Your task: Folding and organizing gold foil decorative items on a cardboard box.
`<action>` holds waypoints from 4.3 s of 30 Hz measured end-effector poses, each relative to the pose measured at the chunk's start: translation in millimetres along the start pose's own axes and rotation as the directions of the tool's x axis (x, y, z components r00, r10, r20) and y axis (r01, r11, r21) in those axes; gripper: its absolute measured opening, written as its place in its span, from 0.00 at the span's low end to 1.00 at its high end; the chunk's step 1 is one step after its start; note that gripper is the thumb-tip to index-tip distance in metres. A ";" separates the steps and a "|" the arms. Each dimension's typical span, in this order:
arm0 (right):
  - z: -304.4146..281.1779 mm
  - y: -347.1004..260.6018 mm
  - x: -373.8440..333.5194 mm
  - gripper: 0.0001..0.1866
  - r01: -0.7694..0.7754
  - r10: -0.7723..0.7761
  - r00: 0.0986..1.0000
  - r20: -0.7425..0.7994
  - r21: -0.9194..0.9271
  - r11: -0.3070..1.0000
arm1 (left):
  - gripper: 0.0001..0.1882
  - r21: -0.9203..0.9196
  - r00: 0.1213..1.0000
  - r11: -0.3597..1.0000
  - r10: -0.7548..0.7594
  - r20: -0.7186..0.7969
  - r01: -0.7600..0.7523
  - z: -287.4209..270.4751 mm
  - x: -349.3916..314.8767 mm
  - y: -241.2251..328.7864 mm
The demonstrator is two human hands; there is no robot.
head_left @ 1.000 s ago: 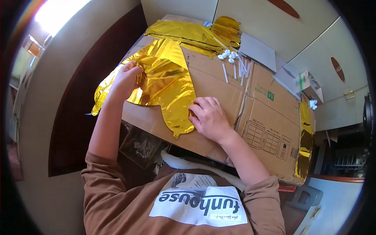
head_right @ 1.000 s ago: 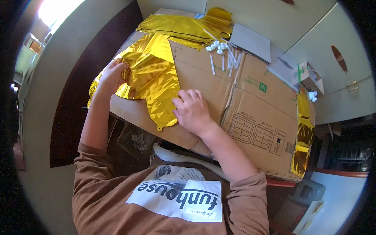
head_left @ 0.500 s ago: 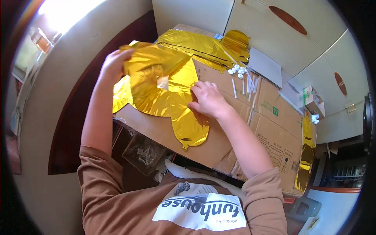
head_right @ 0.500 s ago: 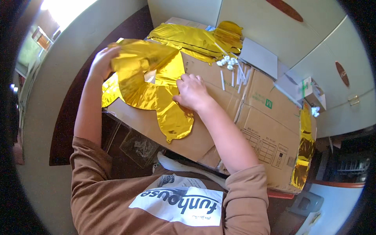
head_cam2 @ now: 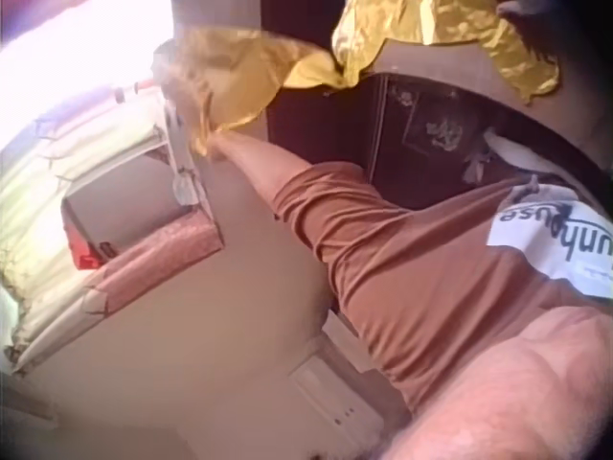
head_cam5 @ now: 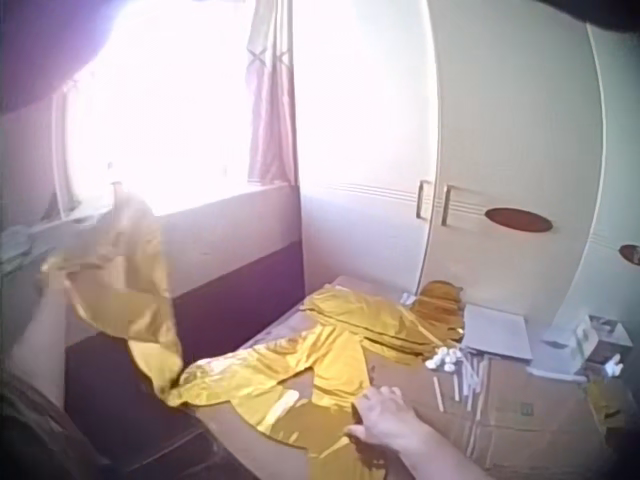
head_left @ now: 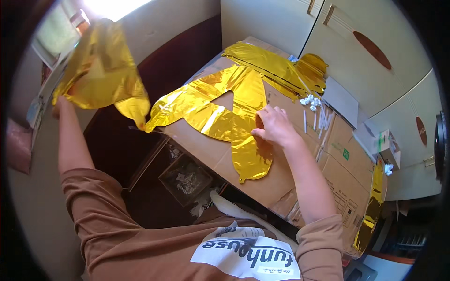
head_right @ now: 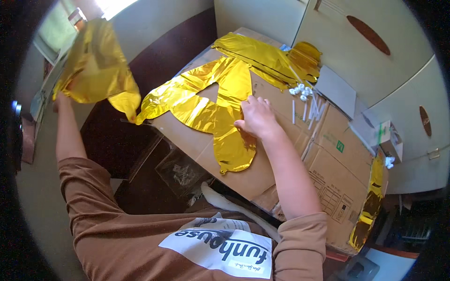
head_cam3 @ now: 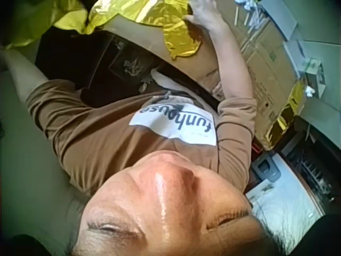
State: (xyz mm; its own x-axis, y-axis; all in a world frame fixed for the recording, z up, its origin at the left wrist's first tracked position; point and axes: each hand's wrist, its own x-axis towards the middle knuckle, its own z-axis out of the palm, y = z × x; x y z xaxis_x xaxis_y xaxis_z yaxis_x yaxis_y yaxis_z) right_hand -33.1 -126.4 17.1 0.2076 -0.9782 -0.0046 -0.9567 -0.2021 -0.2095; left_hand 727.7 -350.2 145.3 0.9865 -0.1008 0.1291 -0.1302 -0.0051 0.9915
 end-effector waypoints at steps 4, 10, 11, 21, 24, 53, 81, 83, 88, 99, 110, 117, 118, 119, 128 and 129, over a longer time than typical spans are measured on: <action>-3.6 10.8 -4.9 0.32 -0.060 0.061 0.998 0.032 -0.046 0.997 | 0.31 -0.141 0.932 0.924 0.362 0.021 -0.356 -74.1 -110.9 77.8; -6.2 23.1 -54.4 0.45 0.095 0.072 0.901 -0.427 0.357 0.929 | 0.13 -0.312 0.302 0.790 0.518 0.800 -0.527 -181.7 -409.6 89.3; -22.1 13.7 -71.4 0.44 0.076 0.192 0.938 -0.288 0.712 0.698 | 0.11 -0.756 -0.100 0.483 0.811 0.577 -0.443 -207.8 -455.8 72.3; -68.2 92.7 -309.5 0.47 -0.314 0.404 0.852 0.334 0.942 -0.117 | 0.16 -0.627 -0.802 0.779 0.390 0.453 0.025 -350.1 -775.7 -23.8; -57.5 102.6 -351.7 0.45 -0.361 0.562 0.767 0.308 0.932 -0.018 | 0.27 -0.540 -0.925 0.833 0.294 0.239 0.125 -355.2 -802.3 -12.5; 31.9 192.2 -386.2 0.19 -0.529 0.443 0.673 -0.592 0.034 0.848 | 0.41 -0.083 -0.881 0.979 -0.130 0.455 -0.187 -229.9 -780.9 -16.6; -39.4 275.4 -408.1 0.06 -0.475 0.759 0.278 -0.589 0.603 0.641 | 0.21 -0.935 -0.916 0.343 0.397 0.055 0.093 -212.9 -887.8 -39.6; -54.2 324.3 -420.5 0.13 -0.622 0.833 0.196 -0.518 0.591 0.514 | 0.21 -0.918 -0.927 0.383 0.371 0.054 0.099 -208.8 -890.8 -42.8; -32.0 409.7 -427.3 0.32 -0.841 0.949 0.196 -0.249 0.455 0.293 | 0.18 -0.923 -0.886 0.373 0.454 0.091 0.096 -211.2 -902.7 -38.3; -14.5 399.1 -434.5 0.13 -0.672 0.820 0.300 -0.487 0.502 0.545 | 0.10 -0.830 -0.780 0.376 0.616 -0.108 0.411 -249.2 -1099.0 -18.9; -10.0 404.3 -504.9 0.08 0.186 0.927 0.151 -0.343 0.931 0.314 | 0.14 -0.916 -0.864 0.356 0.504 0.022 0.184 -300.7 -1185.7 -45.7; -45.5 353.4 -569.9 0.23 0.748 0.958 0.025 -0.287 0.641 0.172 | 0.28 -0.993 -0.928 0.113 0.371 0.024 0.020 -328.3 -1171.1 -6.5; -48.2 348.5 -578.4 0.21 0.800 0.932 0.095 -0.350 0.584 0.137 | 0.31 -0.991 -0.897 0.106 0.441 -0.029 0.084 -340.9 -1168.7 -8.2; -53.8 340.9 -593.2 0.20 0.842 0.896 0.148 -0.419 0.529 0.108 | 0.34 -0.982 -0.854 0.098 0.513 -0.087 0.159 -361.2 -1165.6 -9.1; -93.1 136.7 -722.9 0.28 0.019 0.271 -0.885 -0.378 0.554 0.833 | 0.35 -0.922 -0.878 0.222 0.435 -0.198 0.318 -385.6 -1139.0 -43.7; -96.0 104.3 -754.3 0.26 -0.098 0.138 -0.905 -0.403 0.514 0.852 | 0.36 -0.927 -0.876 0.209 0.442 -0.195 0.312 -384.8 -1138.3 -44.4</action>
State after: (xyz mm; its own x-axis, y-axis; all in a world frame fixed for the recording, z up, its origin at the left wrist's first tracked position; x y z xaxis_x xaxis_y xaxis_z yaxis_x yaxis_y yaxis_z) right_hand -309.1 585.7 92.6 -0.4024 0.8377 0.3691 -0.7309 -0.0512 -0.6805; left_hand -351.3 147.7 -38.6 -0.9020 0.2798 0.3288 0.3723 0.8896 0.2645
